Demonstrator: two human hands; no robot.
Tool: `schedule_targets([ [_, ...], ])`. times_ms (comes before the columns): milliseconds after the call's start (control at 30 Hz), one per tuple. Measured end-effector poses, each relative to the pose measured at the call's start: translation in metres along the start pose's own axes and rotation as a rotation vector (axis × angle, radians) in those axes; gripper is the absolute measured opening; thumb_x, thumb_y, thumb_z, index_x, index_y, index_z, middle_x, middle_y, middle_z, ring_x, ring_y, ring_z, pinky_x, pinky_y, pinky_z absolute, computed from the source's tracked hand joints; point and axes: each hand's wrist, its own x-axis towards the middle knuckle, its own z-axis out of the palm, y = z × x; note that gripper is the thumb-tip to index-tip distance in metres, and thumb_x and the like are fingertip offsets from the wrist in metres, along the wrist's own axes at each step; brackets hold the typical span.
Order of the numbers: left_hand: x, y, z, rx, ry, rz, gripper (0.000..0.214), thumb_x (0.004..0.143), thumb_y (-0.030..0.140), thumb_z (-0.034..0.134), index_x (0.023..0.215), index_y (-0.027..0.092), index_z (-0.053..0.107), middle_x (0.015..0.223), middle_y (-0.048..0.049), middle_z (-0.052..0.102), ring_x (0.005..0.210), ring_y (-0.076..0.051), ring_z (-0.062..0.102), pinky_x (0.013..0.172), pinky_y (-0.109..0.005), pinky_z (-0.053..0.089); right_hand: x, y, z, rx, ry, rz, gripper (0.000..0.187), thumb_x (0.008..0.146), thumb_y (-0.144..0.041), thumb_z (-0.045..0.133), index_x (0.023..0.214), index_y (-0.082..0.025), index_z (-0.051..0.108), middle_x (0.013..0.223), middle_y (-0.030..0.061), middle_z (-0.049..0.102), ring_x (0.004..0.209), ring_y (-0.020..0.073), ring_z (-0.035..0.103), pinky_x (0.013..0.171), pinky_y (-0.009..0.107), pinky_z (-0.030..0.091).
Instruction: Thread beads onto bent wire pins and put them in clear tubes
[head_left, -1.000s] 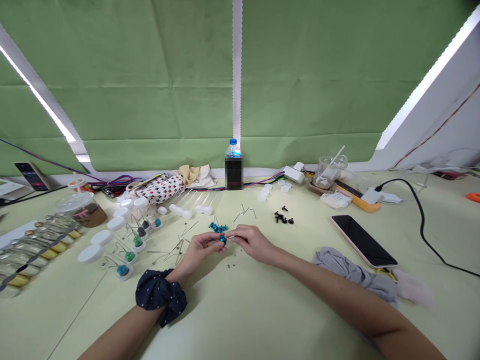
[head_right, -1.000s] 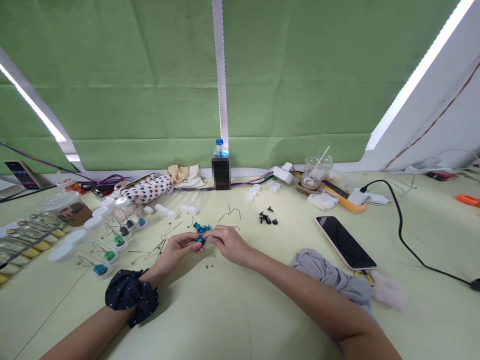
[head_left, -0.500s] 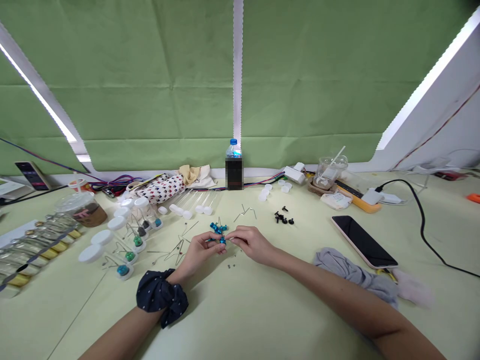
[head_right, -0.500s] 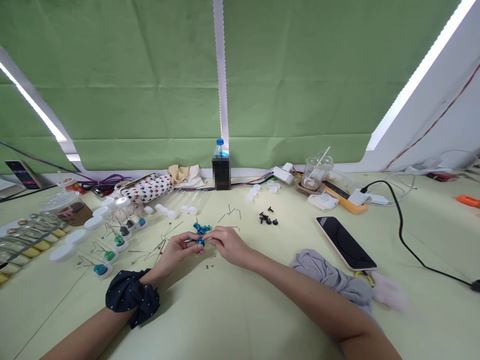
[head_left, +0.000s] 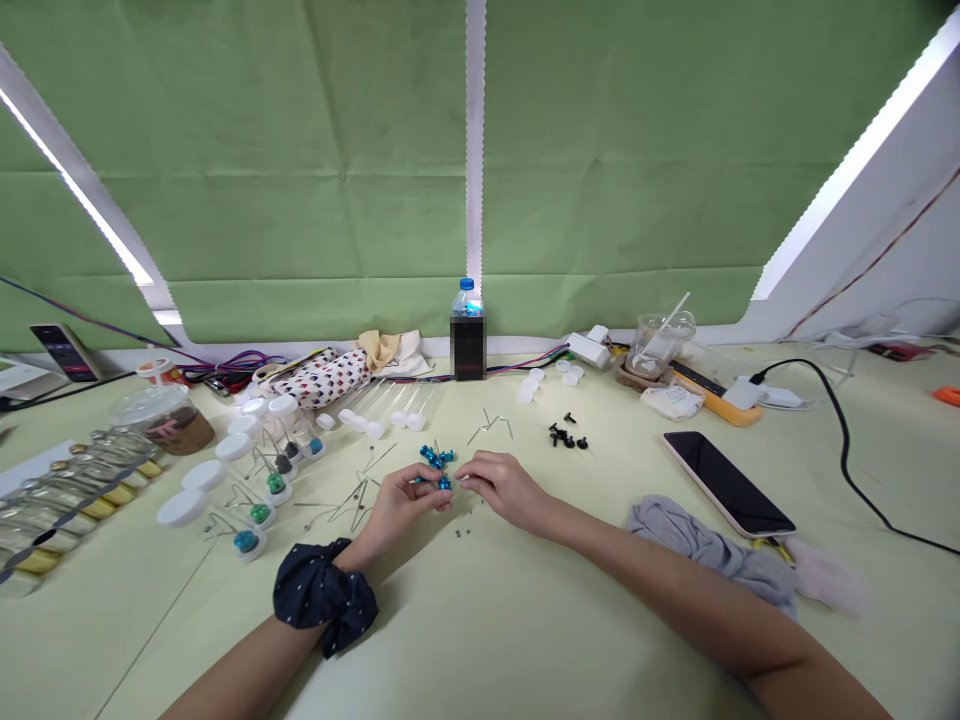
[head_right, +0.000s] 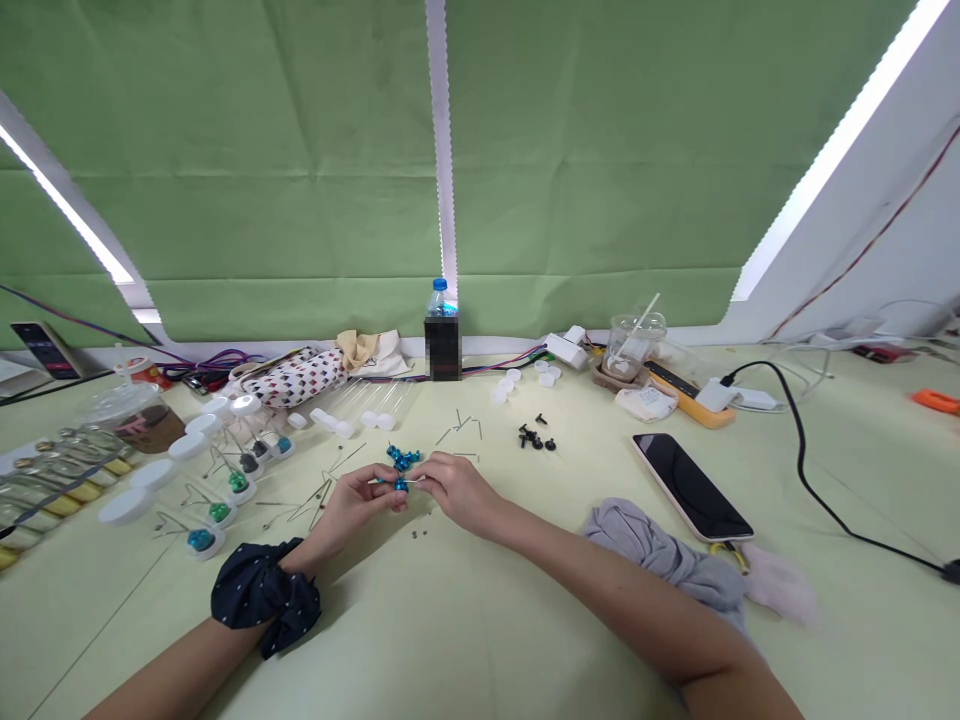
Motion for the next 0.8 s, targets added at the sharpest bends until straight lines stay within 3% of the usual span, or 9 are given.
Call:
schedule_targets([
  [167, 0.0, 0.001, 0.001, 0.02, 0.017, 0.011, 0.022, 0.069, 0.021, 0.071, 0.082, 0.015, 0.055, 0.065, -0.0008, 0.065, 0.062, -0.015, 0.064, 0.06, -0.027, 0.051, 0.0, -0.002, 0.0, 0.019, 0.036, 0.11, 0.009, 0.084, -0.02, 0.055, 0.08, -0.016, 0.063, 0.069, 0.0002, 0.051, 0.056, 0.0099, 0.045, 0.057, 0.022, 0.038],
  [500, -0.003, 0.0, 0.006, 0.001, 0.015, 0.038, 0.022, 0.065, 0.019, 0.074, 0.077, 0.014, 0.056, 0.081, -0.0011, 0.06, 0.063, -0.013, 0.063, 0.059, -0.028, 0.052, -0.002, -0.004, 0.002, 0.027, 0.085, 0.25, 0.008, 0.082, -0.022, 0.058, 0.075, -0.018, 0.06, 0.076, -0.0004, 0.052, 0.058, 0.009, 0.043, 0.058, 0.022, 0.036],
  [800, -0.005, -0.004, 0.009, 0.05, 0.051, 0.057, 0.026, 0.066, 0.024, 0.073, 0.079, 0.016, 0.052, 0.075, 0.0005, 0.06, 0.064, -0.014, 0.064, 0.059, -0.027, 0.053, -0.009, -0.008, 0.011, -0.189, 0.074, 0.173, 0.01, 0.087, -0.018, 0.044, 0.084, -0.02, 0.054, 0.092, 0.0038, 0.049, 0.068, 0.0125, 0.048, 0.061, 0.025, 0.039],
])
